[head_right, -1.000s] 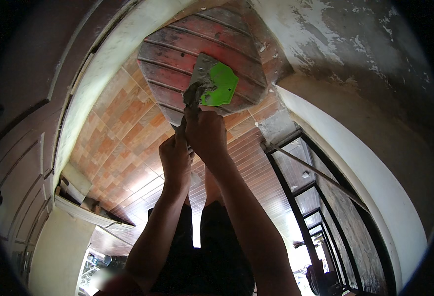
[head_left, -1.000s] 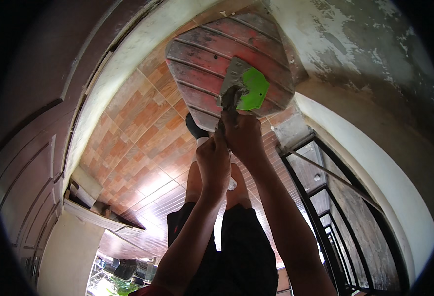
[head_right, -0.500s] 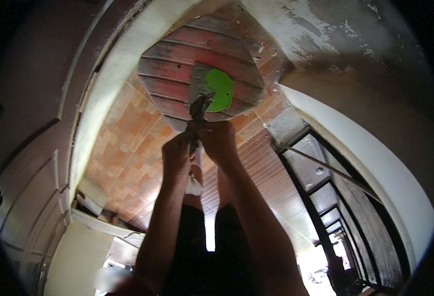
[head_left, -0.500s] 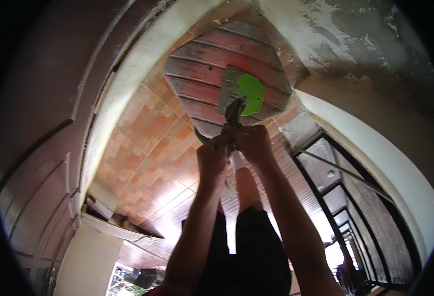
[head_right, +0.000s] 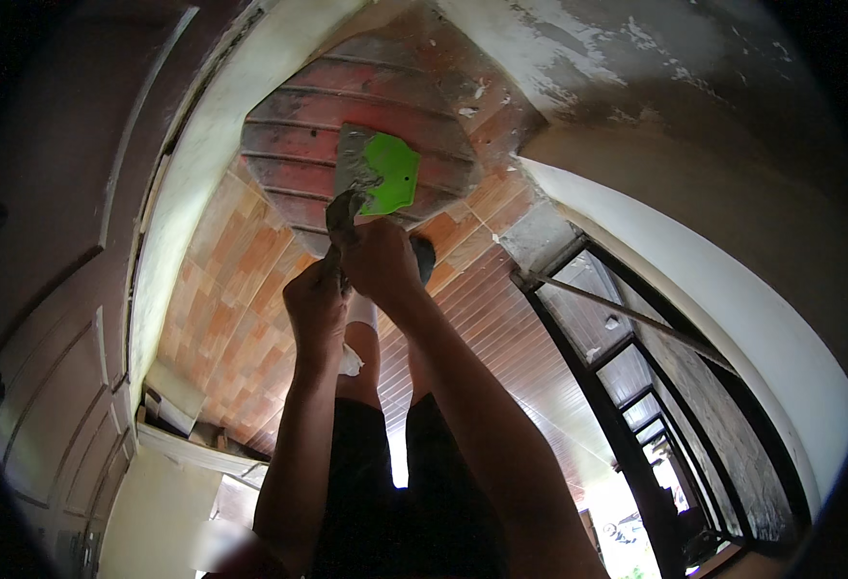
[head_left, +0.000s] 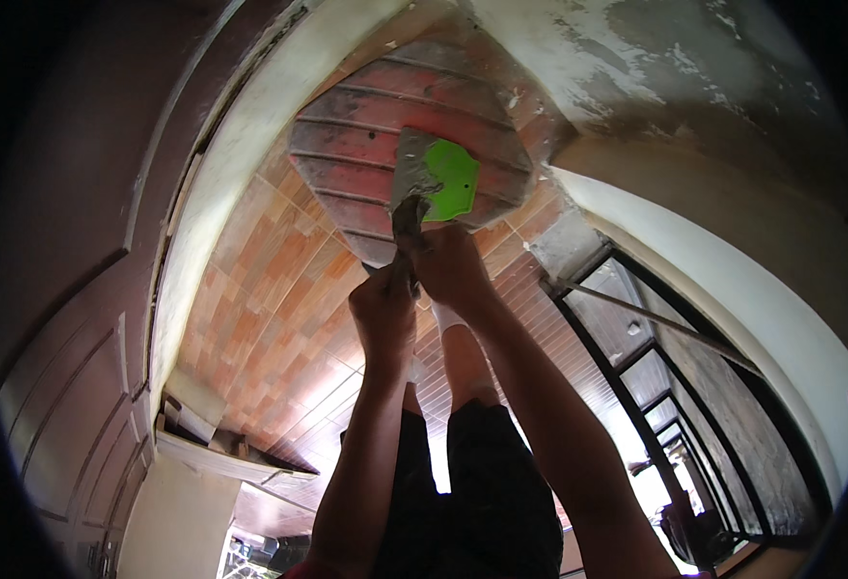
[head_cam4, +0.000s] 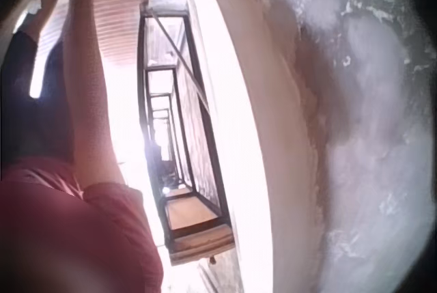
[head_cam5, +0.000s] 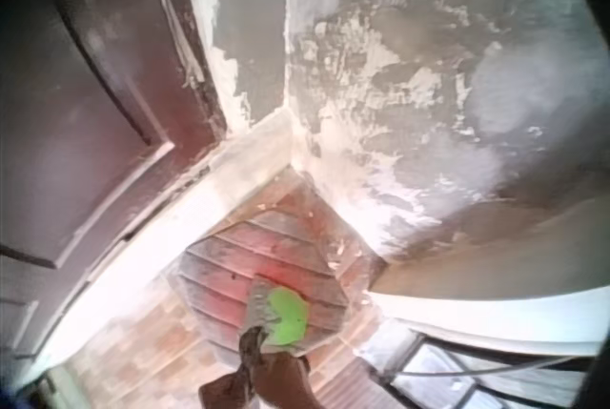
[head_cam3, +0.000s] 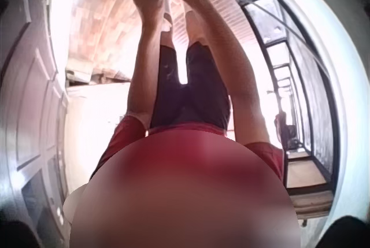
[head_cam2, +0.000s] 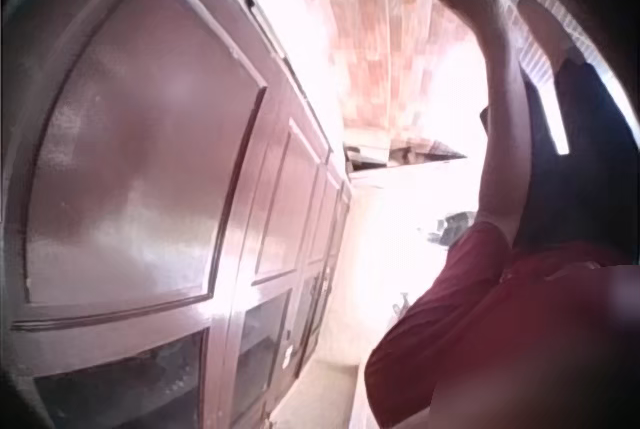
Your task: The person uses a green plastic scraper to apply a grey compound to the wall surface next to a brown door. They repeatedly scrape excess compound from the tool onto a red bucket lid and continue smoothing the wall area.
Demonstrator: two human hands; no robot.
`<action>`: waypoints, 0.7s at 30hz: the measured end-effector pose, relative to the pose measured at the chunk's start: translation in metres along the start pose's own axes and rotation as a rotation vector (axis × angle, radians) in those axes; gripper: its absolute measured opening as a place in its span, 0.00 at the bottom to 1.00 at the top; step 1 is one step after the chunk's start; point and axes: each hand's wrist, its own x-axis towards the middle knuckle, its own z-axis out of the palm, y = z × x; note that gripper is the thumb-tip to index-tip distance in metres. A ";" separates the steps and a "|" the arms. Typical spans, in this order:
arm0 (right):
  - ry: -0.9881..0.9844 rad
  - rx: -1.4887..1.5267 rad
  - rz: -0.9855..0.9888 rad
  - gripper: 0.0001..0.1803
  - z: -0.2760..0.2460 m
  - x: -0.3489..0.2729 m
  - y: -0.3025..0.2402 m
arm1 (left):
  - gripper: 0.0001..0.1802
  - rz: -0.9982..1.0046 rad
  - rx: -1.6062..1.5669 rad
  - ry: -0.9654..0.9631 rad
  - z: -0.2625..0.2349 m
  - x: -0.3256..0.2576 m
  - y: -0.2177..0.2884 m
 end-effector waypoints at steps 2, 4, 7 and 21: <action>0.028 -0.036 -0.023 0.20 0.001 0.000 -0.005 | 0.15 0.078 0.041 0.021 -0.001 -0.001 -0.003; 0.063 -0.065 -0.017 0.21 0.002 -0.002 -0.005 | 0.16 0.102 0.084 0.040 0.000 -0.004 -0.004; 0.214 -0.099 -0.110 0.22 0.008 -0.004 -0.004 | 0.18 0.082 0.095 0.075 0.006 -0.007 -0.005; -0.064 0.160 -0.037 0.17 0.007 -0.020 0.009 | 0.12 -0.339 -0.521 -0.379 -0.015 0.017 -0.013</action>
